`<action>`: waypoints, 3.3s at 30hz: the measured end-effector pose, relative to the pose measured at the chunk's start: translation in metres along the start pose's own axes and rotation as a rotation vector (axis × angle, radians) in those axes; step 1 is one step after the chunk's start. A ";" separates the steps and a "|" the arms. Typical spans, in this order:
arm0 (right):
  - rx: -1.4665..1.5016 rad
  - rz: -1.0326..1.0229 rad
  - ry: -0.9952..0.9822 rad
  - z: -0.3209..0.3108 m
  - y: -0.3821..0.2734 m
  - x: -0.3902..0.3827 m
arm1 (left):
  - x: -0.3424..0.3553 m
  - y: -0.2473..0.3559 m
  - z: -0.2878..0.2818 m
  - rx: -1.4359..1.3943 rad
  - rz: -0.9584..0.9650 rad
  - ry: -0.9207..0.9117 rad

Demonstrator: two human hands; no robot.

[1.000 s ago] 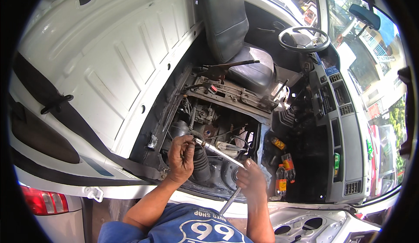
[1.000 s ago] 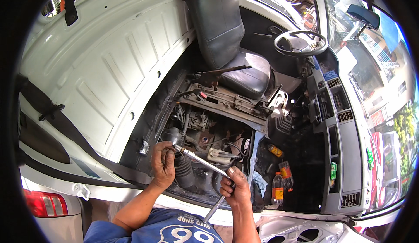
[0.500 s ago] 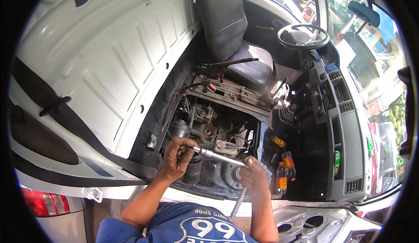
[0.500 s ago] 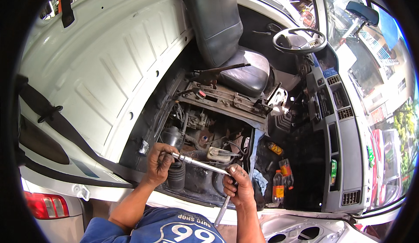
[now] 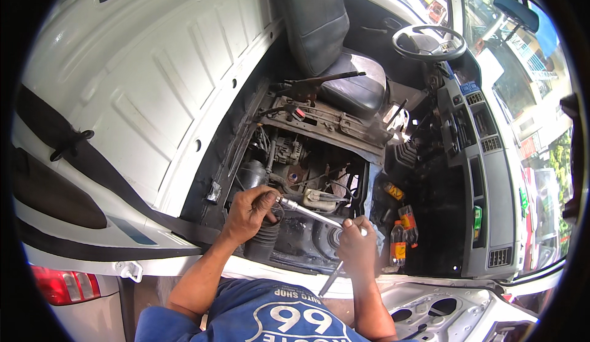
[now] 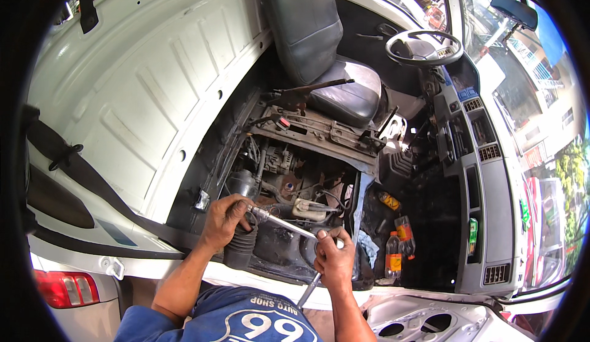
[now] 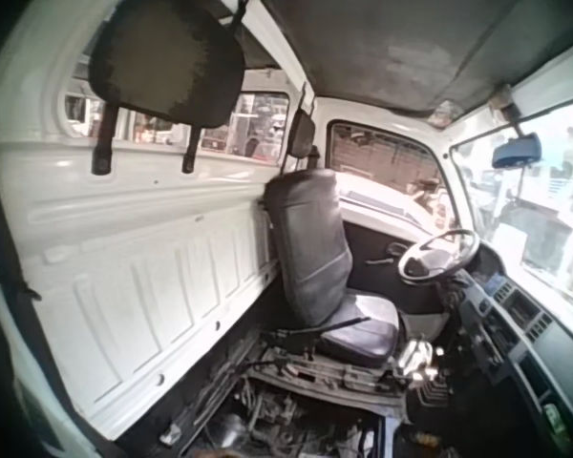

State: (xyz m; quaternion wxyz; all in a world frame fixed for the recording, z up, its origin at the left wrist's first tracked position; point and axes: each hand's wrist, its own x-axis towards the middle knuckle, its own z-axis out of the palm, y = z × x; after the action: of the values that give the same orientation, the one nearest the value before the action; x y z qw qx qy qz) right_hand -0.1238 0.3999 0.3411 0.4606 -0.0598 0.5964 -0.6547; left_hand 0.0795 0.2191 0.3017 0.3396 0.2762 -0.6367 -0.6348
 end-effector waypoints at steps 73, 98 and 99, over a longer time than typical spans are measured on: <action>-0.610 -0.233 -0.140 -0.009 -0.016 -0.002 | -0.008 -0.036 0.004 -0.198 -0.343 0.070; -0.232 0.065 -0.077 0.004 -0.021 -0.014 | -0.010 -0.034 0.002 -0.223 -0.308 0.065; -0.636 -0.159 -0.075 0.006 -0.017 -0.014 | -0.009 -0.036 0.001 -0.232 -0.319 0.065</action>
State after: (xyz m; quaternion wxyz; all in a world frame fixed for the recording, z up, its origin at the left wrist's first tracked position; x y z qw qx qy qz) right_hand -0.1210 0.4026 0.3632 0.3880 -0.2710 0.7470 -0.4670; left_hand 0.0812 0.2257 0.2655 0.2846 0.3530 -0.4963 -0.7403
